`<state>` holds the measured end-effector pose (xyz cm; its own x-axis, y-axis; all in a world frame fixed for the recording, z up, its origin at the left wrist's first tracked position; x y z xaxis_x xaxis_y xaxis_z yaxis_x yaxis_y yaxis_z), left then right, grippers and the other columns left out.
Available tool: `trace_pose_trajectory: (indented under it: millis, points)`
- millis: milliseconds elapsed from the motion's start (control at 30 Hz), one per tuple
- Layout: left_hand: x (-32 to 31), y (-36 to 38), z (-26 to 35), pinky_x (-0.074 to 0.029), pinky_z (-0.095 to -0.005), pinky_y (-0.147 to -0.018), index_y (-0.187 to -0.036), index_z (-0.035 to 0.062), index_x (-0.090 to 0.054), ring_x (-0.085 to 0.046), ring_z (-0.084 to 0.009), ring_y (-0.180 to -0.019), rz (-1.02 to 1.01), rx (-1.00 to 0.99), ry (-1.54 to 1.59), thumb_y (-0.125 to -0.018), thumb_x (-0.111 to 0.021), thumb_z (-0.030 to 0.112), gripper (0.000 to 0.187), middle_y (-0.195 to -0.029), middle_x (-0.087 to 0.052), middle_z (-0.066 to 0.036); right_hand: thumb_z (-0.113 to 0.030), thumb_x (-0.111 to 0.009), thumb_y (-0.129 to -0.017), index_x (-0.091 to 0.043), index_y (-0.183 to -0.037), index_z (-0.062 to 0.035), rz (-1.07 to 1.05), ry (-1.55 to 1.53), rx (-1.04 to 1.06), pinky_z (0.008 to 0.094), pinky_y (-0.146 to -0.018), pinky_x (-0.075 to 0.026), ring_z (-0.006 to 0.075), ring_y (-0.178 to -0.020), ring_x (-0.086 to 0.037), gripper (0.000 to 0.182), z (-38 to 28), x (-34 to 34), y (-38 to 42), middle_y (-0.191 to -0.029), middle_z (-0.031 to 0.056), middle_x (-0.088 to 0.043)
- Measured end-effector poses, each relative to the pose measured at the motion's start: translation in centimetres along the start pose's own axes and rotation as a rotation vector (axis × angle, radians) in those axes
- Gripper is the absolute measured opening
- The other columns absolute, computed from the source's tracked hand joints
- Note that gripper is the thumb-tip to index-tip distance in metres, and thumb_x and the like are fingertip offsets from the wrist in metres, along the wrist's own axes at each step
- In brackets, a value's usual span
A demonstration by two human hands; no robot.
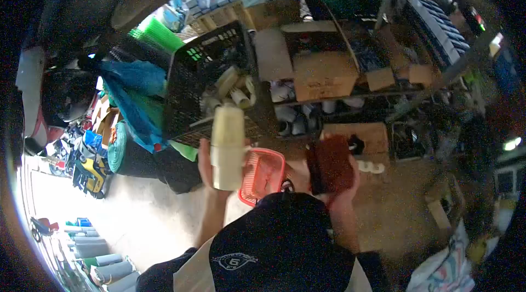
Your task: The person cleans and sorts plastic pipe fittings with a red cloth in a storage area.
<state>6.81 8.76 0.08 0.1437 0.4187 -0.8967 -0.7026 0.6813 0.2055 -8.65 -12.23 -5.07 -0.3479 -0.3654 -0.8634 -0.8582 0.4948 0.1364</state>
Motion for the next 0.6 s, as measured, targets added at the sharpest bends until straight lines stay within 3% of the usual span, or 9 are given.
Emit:
trace_pose_trajectory:
  millis: [33, 100, 133, 167, 233, 300, 333, 467, 600]
  points:
    - [-0.2, -0.2, -3.8, -0.058, -0.0459, -0.077, -0.138, 0.0024, -0.048, -0.067, -0.0294, -0.094, -0.168, 0.126, 0.198, -0.095, -0.030, 0.071, 0.083, -0.122, -0.062, -0.019, -0.047, -0.045, -0.098, -0.038, -0.148, -0.0050, 0.027, 0.040, -0.009, 0.0493, -0.115, -0.032, 0.0335, -0.134, -0.044, 0.066, -0.8, -1.0, -0.7, -0.149, 0.0156, -0.043]
    - [2.3, 0.0, -8.5, -0.058, -0.0416, -0.078, -0.137, 0.0032, -0.048, -0.068, -0.0247, -0.093, -0.028, 0.178, -0.102, -0.099, -0.028, 0.066, 0.076, -0.117, -0.065, -0.016, -0.038, -0.046, -0.099, -0.032, -0.150, -0.0030, -0.092, 0.113, 0.033, 0.0394, -0.116, -0.031, 0.0267, -0.137, -0.041, 0.063, -1.9, -6.1, -1.0, -0.152, 0.0134, -0.038]
    - [1.4, 0.0, -9.7, -0.055, -0.0387, -0.082, -0.141, 0.0026, -0.041, -0.065, -0.0245, -0.098, 0.023, 0.118, -0.298, -0.101, -0.030, 0.058, 0.069, -0.120, -0.061, -0.016, -0.031, -0.045, -0.101, -0.028, -0.152, -0.0028, -0.330, 0.342, 0.193, 0.0395, -0.117, -0.027, 0.0249, -0.140, -0.037, 0.061, -2.1, -7.8, -1.7, -0.154, 0.0126, -0.034]
    - [-0.2, 0.3, -10.6, -0.053, -0.0359, -0.085, -0.144, 0.0020, -0.034, -0.062, -0.0242, -0.104, 0.069, 0.051, -0.495, -0.104, -0.032, 0.051, 0.063, -0.123, -0.057, -0.015, -0.027, -0.043, -0.103, -0.030, -0.151, -0.0011, -0.264, 0.591, 0.142, 0.0390, -0.118, -0.023, 0.0236, -0.142, -0.032, 0.056, -1.6, -8.8, -1.6, -0.154, 0.0133, -0.034]
    - [-6.0, -0.2, -11.9, -0.048, -0.0378, -0.096, -0.146, 0.0043, -0.033, -0.056, -0.0248, -0.116, 0.230, -0.324, -0.973, -0.105, -0.030, 0.048, 0.060, -0.132, -0.052, -0.015, -0.025, -0.043, -0.102, -0.035, -0.148, 0.0005, -0.368, 1.218, 0.401, 0.0453, -0.119, -0.020, 0.0319, -0.144, -0.028, 0.054, -2.1, -9.8, -1.1, -0.154, 0.0183, -0.032]
    - [-3.9, -1.1, -10.3, -0.033, -0.0387, -0.110, -0.149, 0.0038, -0.027, -0.041, -0.0277, -0.133, 0.024, -0.326, -1.071, -0.107, -0.029, 0.035, 0.052, -0.142, -0.042, -0.017, -0.024, -0.043, -0.101, -0.037, -0.147, 0.0009, -0.351, 1.478, 0.536, 0.0498, -0.119, -0.018, 0.0383, -0.144, -0.026, 0.053, -1.6, -10.6, -0.1, -0.155, 0.0208, -0.030]
    - [-3.5, -1.7, -10.0, -0.035, -0.0391, -0.109, -0.148, 0.0050, -0.029, -0.043, -0.0275, -0.131, 0.042, -0.335, -1.033, -0.107, -0.029, 0.037, 0.052, -0.140, -0.044, -0.016, -0.024, -0.044, -0.100, -0.035, -0.148, 0.0007, -0.428, 1.509, 0.535, 0.0550, -0.118, -0.016, 0.0466, -0.144, -0.022, 0.056, -1.2, -10.0, 0.5, -0.155, 0.0234, -0.027]
    - [-5.4, -2.6, -10.4, -0.037, -0.0390, -0.107, -0.145, 0.0041, -0.032, -0.047, -0.0277, -0.126, 0.172, -0.391, -1.116, -0.107, -0.028, 0.039, 0.052, -0.134, -0.047, -0.017, -0.021, -0.042, -0.100, -0.029, -0.150, 0.0025, -0.435, 1.588, 0.506, 0.0536, -0.119, -0.014, 0.0425, -0.146, -0.020, 0.057, -1.0, -8.0, 2.3, -0.157, 0.0241, -0.021]
    - [-6.5, -2.1, -12.6, -0.037, -0.0409, -0.107, -0.147, 0.0019, -0.029, -0.045, -0.0300, -0.129, 0.084, -0.418, -1.215, -0.105, -0.036, 0.037, 0.055, -0.141, -0.043, -0.020, -0.017, -0.040, -0.101, -0.025, -0.151, 0.0039, -0.426, 1.294, 0.490, 0.0438, -0.120, -0.017, 0.0388, -0.148, -0.019, 0.057, -4.8, -8.5, -1.1, -0.159, 0.0234, -0.019]
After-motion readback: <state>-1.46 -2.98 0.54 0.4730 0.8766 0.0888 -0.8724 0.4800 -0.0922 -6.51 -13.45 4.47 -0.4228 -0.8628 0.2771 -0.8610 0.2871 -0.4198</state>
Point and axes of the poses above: each hand's wrist, its own y-axis away from the middle knuckle, its own x-axis out of the back of the hand, z = x × y, the point moved 5 cm from there along -y, towards the middle knuckle
